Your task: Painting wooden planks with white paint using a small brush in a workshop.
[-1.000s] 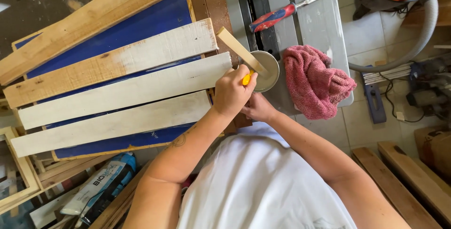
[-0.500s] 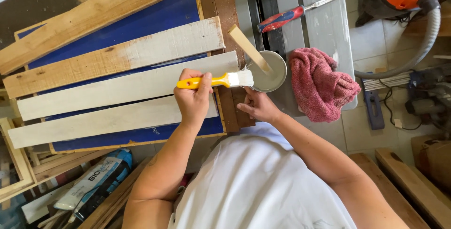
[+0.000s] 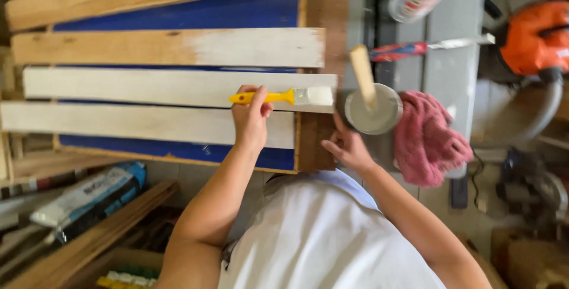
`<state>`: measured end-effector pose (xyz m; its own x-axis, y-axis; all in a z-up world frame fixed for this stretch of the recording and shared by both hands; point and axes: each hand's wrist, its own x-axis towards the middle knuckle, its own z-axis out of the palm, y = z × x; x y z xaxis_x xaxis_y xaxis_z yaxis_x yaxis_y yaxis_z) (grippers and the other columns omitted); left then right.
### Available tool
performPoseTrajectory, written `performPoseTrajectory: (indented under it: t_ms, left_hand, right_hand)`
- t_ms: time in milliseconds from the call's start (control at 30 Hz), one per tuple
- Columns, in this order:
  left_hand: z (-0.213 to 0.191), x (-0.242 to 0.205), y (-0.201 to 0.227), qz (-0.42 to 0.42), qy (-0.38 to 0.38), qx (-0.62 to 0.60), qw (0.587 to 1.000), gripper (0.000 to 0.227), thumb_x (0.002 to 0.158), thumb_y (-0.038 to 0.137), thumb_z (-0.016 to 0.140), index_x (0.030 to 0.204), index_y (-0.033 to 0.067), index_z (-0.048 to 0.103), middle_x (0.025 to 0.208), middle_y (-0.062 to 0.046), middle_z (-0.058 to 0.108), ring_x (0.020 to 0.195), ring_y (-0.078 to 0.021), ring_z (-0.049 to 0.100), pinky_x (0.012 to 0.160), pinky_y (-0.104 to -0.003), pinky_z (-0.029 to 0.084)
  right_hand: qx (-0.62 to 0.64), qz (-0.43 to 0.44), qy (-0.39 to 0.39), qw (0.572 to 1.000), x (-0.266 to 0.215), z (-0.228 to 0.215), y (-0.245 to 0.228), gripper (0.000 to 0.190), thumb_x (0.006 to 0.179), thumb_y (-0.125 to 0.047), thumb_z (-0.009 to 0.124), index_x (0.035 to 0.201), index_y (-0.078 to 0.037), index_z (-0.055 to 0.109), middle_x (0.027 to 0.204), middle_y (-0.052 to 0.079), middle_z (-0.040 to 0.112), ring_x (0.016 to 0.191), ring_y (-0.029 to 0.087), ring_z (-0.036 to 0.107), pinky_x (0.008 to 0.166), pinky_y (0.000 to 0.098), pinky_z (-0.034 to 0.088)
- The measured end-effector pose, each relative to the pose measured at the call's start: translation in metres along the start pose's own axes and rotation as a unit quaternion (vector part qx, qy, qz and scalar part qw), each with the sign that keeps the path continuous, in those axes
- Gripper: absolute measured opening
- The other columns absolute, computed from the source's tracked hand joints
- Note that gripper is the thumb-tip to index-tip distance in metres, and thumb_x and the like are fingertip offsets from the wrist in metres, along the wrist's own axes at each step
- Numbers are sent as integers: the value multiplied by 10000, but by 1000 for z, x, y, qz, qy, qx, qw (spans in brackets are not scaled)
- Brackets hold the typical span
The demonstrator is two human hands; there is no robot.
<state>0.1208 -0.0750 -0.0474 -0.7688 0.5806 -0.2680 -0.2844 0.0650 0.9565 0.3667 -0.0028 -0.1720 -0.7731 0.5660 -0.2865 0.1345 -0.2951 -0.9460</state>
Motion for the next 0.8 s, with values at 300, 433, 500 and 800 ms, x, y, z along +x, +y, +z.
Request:
performPoseTrajectory:
  t_ms: [300,433,500,800]
  left_hand:
    - [-182,156,25,135,189,1,973,164,991,188,747,977,135,593,632,-6,578,507,-43,521,507,-146,359]
    - [-293,246,17,194,219,193,937,151,944,224,803,949,150,672,559,0,639,543,-93,638,577,-214,447]
    - [-334,268,31,290,235,369,851,174,896,322,738,888,154,694,766,-25,750,696,-243,719,650,-396,553]
    - [-243,233,12,402,5,441,802,87,979,165,645,892,156,641,668,-52,638,616,-284,628,575,-440,454]
  right_hand:
    - [-15,-19,62,998,1,-2,45,845,900,51,695,1644,7,297,732,194,661,461,258,688,450,341,580]
    - [-31,-43,93,994,1,-13,71,750,956,15,630,1650,-8,346,791,148,656,481,228,686,473,330,574]
    - [-1,-30,152,988,-2,-1,61,830,938,-176,686,1668,22,344,817,34,590,467,141,509,454,248,426]
    - [-64,-37,212,974,4,22,38,792,944,-219,658,1626,85,394,669,36,548,447,125,487,404,239,347]
